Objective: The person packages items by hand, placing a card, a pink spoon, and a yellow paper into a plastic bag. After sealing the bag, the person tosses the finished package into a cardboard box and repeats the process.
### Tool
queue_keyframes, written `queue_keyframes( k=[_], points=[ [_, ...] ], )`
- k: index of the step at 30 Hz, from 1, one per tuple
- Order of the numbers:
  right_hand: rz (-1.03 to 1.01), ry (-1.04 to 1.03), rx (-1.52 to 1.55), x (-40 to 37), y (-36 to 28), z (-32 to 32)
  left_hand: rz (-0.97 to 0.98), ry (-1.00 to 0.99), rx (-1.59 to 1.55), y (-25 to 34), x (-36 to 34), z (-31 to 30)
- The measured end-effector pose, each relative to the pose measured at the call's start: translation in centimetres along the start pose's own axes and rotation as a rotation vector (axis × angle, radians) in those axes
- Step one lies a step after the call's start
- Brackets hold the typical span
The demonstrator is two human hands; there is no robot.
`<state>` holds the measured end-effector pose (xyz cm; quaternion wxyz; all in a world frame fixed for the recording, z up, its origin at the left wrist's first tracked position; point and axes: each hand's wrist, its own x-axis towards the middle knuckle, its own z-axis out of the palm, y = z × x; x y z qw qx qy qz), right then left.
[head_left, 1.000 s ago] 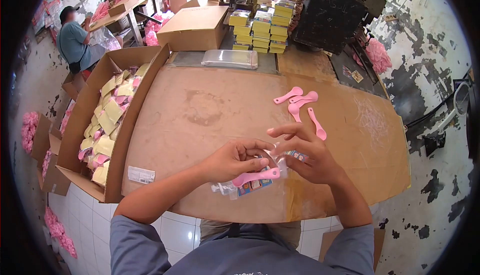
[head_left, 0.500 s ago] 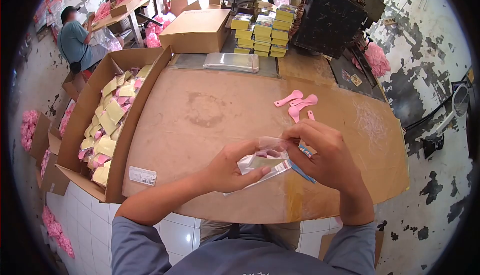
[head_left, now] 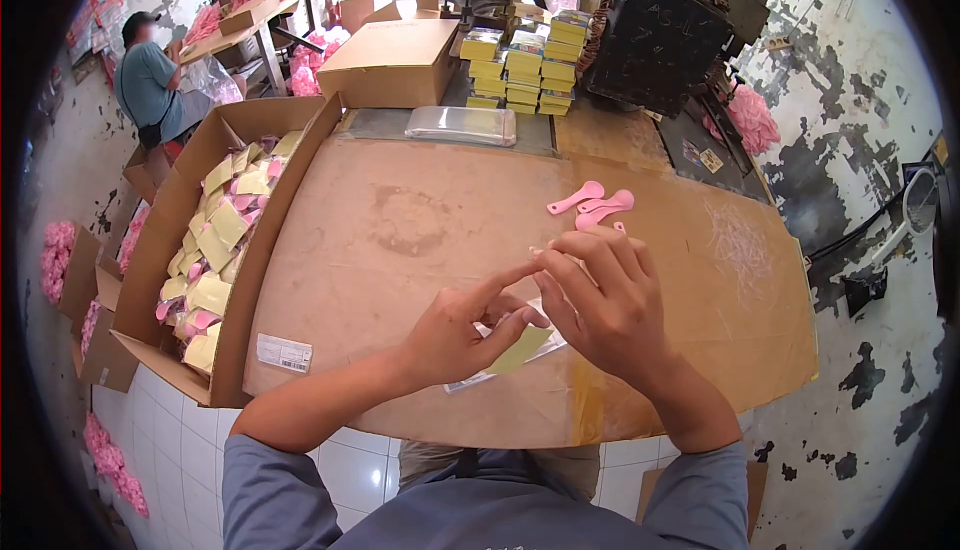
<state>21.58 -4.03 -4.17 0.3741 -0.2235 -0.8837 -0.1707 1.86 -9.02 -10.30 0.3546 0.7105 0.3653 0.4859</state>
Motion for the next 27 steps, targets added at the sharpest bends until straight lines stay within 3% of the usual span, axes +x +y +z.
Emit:
queue_keyframes(
  k=[5, 8, 14, 16, 18, 20, 21, 22, 23, 24, 25, 27],
  points=[
    [-0.121, -0.051, -0.173, -0.1, 0.4, 0.7, 0.019, -0.033, 0.093, -0.5, -0.2, 0.0],
    [-0.055, -0.228, -0.170, 0.1, 0.1, 0.7, 0.029, -0.061, 0.163, -1.0, -0.3, 0.2],
    [0.213, -0.038, 0.143, 0.3, 4.6, 0.1, -0.050, -0.093, 0.076, -0.2, 0.3, -0.5],
    [0.836, -0.283, 0.835, 0.9, 5.3, -3.9, -0.117, -0.083, -0.044, -0.4, 0.4, -0.7],
    [0.871, -0.323, 1.112, -2.9, 9.4, -7.5, -0.172, -0.033, -0.194, -0.8, 0.5, -0.5],
    [0.759, -0.092, 1.616, -8.6, 16.2, -10.5, -0.208, -0.013, -0.290, -1.0, 0.7, -0.4],
    [0.747, -0.019, 1.672, -11.3, 20.0, -11.2, -0.217, -0.016, -0.313, -1.1, 0.7, -0.5],
    [0.816, 0.038, 1.405, -14.6, 23.7, -11.4, -0.224, -0.019, -0.337, -1.1, 0.8, -0.5],
    [0.893, -0.044, 0.724, -18.3, 27.5, -10.9, -0.221, -0.020, -0.338, -1.3, 0.8, -0.6],
    [0.819, -0.169, 0.053, -21.6, 30.0, -10.4, -0.217, -0.018, -0.339, -1.5, 0.8, -0.6],
    [0.786, -0.204, -0.222, -24.0, 30.9, -10.0, -0.212, -0.013, -0.338, -1.7, 0.9, -0.6],
    [0.827, -0.251, -0.372, -24.7, 28.9, -10.0, -0.258, 0.020, -0.374, -1.7, 1.0, -0.5]
  ],
)
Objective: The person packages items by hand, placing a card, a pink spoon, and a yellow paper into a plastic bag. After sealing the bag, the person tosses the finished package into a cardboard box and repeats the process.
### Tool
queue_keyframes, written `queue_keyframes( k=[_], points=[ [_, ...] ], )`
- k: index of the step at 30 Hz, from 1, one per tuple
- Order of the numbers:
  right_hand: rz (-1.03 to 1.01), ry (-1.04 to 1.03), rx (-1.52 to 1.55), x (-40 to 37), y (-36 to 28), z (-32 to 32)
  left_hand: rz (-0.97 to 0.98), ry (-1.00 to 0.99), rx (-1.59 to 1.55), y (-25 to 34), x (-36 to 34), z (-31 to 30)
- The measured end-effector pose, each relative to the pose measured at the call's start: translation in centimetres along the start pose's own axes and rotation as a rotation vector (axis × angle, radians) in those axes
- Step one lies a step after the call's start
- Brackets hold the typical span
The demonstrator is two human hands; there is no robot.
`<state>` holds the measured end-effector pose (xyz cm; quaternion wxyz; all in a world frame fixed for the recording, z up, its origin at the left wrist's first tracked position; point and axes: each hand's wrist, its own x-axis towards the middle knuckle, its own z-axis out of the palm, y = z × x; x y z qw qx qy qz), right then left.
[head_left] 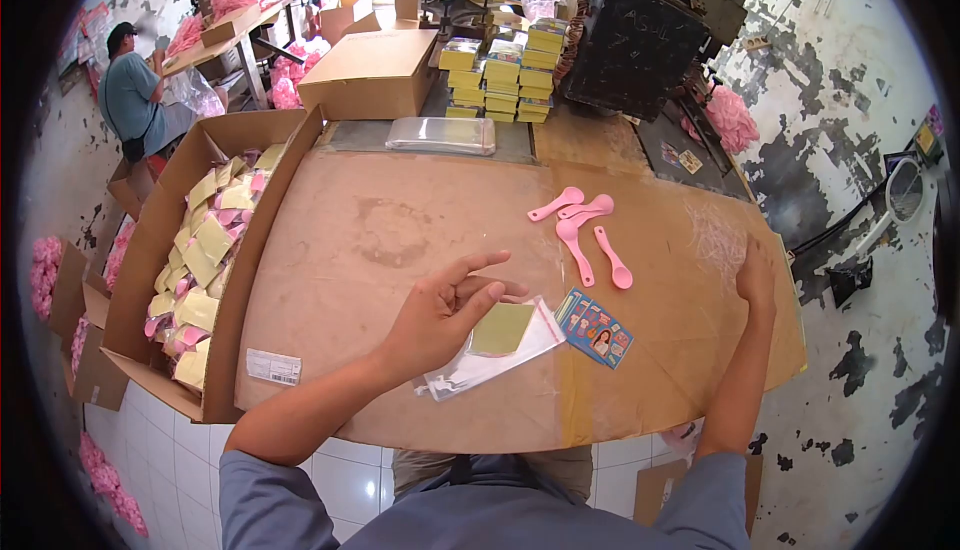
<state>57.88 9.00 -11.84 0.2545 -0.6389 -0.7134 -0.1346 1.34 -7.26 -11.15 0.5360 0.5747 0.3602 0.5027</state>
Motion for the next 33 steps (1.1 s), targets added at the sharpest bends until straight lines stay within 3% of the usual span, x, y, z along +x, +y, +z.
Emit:
queue_keyframes(
  k=[4, 6, 12, 14, 21, 24, 27, 33],
  points=[
    [0.064, 0.017, -0.060, -1.0, -9.5, -3.5, -0.036, 0.011, -0.106, -0.6, 0.4, 0.0],
    [0.037, -0.017, 0.254, -0.9, -15.0, -4.2, -0.048, -0.018, -0.067, -0.5, 0.4, 0.0],
    [-0.315, -0.650, 0.990, -4.0, -29.3, -3.8, -0.068, -0.024, -0.057, -0.6, 0.4, -0.3],
    [-0.327, -0.667, 1.093, -5.3, -32.8, -3.5, -0.066, -0.003, -0.044, -0.6, 0.3, -0.3],
    [-0.025, -0.756, 1.489, -5.6, -33.5, -0.3, -0.058, 0.070, 0.019, -0.7, 0.2, -0.8],
    [-0.090, -0.720, 1.384, -5.4, -32.8, -0.2, -0.067, 0.087, 0.048, -0.9, 0.1, -1.0],
    [-0.045, -0.797, 1.536, -6.0, -33.0, -0.7, -0.075, 0.102, 0.079, -1.2, 0.0, -0.9],
    [-0.049, -0.716, 1.540, -6.7, -33.5, -0.3, -0.108, 0.028, 0.114, -0.7, 0.0, -0.8]
  ],
)
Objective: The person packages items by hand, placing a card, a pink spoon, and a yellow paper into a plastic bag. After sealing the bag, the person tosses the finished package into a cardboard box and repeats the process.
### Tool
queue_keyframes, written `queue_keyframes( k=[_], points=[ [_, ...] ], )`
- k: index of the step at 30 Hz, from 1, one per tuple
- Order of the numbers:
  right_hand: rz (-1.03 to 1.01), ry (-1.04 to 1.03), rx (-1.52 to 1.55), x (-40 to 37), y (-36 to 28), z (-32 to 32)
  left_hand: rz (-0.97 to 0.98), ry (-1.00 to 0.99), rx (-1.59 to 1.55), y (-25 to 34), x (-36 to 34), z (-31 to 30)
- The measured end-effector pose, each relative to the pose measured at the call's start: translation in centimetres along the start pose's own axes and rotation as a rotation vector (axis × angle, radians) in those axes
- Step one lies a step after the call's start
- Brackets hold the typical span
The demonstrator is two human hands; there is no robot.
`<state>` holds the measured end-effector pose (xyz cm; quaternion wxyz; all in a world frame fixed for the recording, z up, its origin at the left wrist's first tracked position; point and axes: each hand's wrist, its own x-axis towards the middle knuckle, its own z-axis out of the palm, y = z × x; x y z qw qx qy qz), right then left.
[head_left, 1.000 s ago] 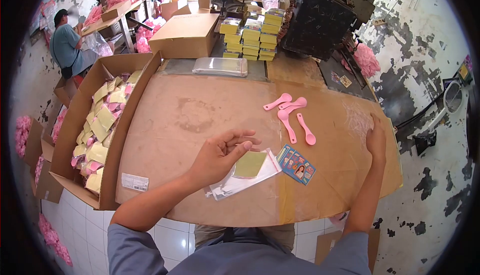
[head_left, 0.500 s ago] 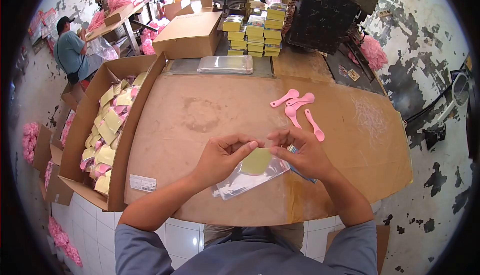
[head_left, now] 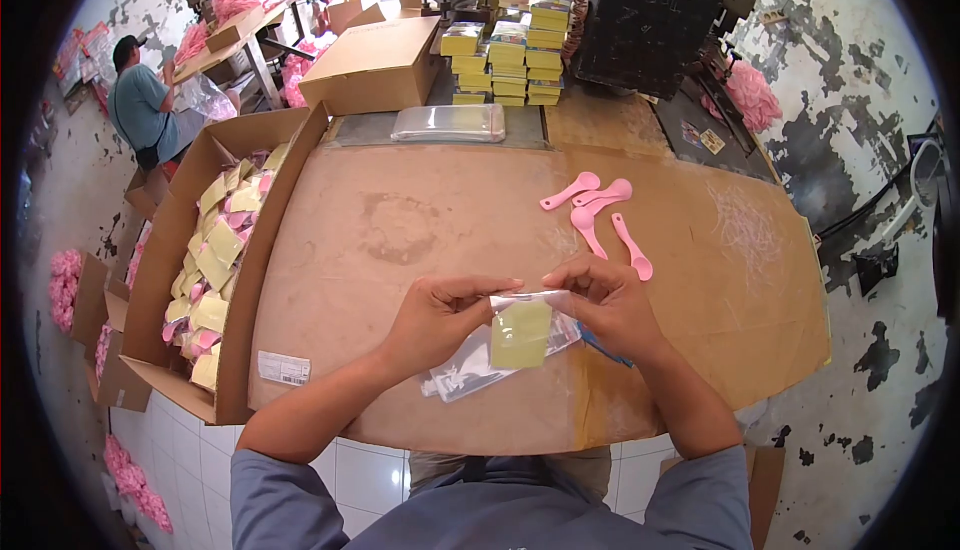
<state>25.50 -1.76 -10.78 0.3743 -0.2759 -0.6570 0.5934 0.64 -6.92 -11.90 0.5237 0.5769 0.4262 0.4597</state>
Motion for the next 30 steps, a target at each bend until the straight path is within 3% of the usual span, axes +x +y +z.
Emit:
queue_keyframes(
  k=[3, 6, 13, 16, 19, 24, 30],
  points=[
    [0.021, -0.007, 0.002, 0.0, 0.2, -0.5, 0.025, -0.024, -0.036, 0.1, 0.1, 0.1],
    [-0.080, -0.051, -0.012, 0.0, 0.7, -1.2, 0.068, -0.061, -0.038, -0.4, 0.2, 0.0],
    [-0.020, -0.098, -0.024, 0.0, 0.8, -2.3, 0.005, -0.145, -0.060, -0.7, 0.5, -0.5],
    [0.013, -0.097, -0.043, 0.1, 0.6, -2.3, 0.105, -0.173, -0.077, -1.1, 0.7, -0.6],
    [0.033, -0.090, -0.076, 0.2, 0.4, -2.4, 0.008, -0.181, -0.307, -1.1, 0.7, -0.9],
    [0.052, -0.094, -0.109, 0.1, 0.5, -2.4, -0.073, -0.104, -0.200, -1.1, 0.8, -0.5],
    [-0.426, -0.067, -0.543, 0.1, -0.9, -1.9, -0.146, -0.078, -0.215, -0.8, 1.0, -0.9]
  ],
)
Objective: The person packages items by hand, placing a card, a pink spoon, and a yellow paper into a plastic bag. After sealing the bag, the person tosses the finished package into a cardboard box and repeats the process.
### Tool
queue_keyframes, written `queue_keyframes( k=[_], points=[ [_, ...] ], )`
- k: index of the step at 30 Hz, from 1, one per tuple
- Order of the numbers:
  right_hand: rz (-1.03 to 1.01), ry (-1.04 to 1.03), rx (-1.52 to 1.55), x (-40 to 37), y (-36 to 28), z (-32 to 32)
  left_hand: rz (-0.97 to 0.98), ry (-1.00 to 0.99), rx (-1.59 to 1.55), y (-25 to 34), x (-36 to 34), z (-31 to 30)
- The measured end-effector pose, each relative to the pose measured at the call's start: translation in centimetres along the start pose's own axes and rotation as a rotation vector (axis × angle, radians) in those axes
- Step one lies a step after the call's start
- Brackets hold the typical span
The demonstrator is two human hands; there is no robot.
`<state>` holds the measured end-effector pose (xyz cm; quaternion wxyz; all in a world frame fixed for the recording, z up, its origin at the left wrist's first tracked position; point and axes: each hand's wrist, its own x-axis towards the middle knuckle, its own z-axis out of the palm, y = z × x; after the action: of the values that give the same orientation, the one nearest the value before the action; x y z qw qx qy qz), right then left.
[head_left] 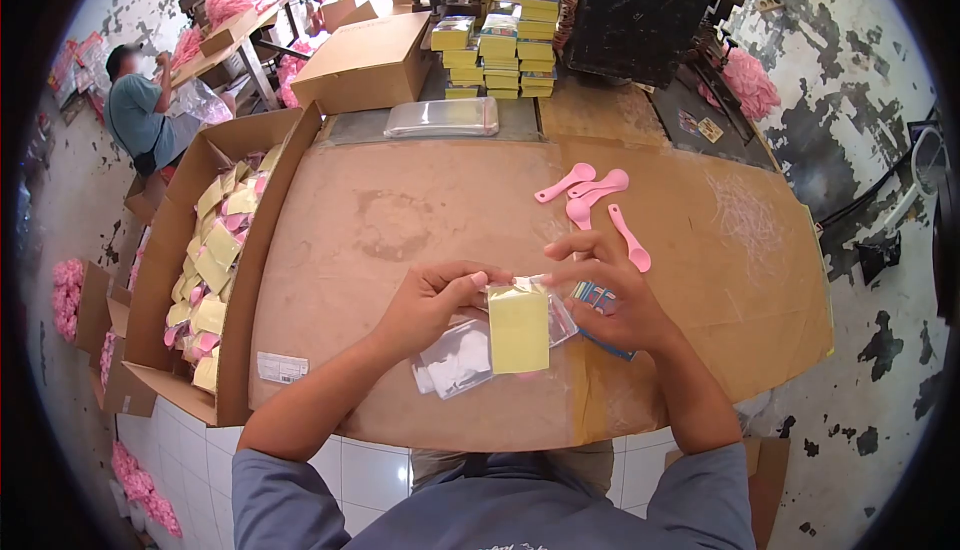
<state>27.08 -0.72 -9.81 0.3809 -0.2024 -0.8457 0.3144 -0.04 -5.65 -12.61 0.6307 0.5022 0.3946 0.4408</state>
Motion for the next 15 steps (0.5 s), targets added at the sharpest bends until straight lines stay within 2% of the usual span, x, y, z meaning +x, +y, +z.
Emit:
queue_keyframes(
  k=[3, 15],
  points=[
    [-0.015, -0.128, -0.046, -0.31, -0.36, -0.18, -0.041, -0.001, -0.086, 0.00, 0.19, -0.56],
    [-0.145, -0.125, -0.108, -0.25, -0.41, 0.17, -0.072, -0.027, -0.117, -0.19, 0.43, -0.81]
  ],
)
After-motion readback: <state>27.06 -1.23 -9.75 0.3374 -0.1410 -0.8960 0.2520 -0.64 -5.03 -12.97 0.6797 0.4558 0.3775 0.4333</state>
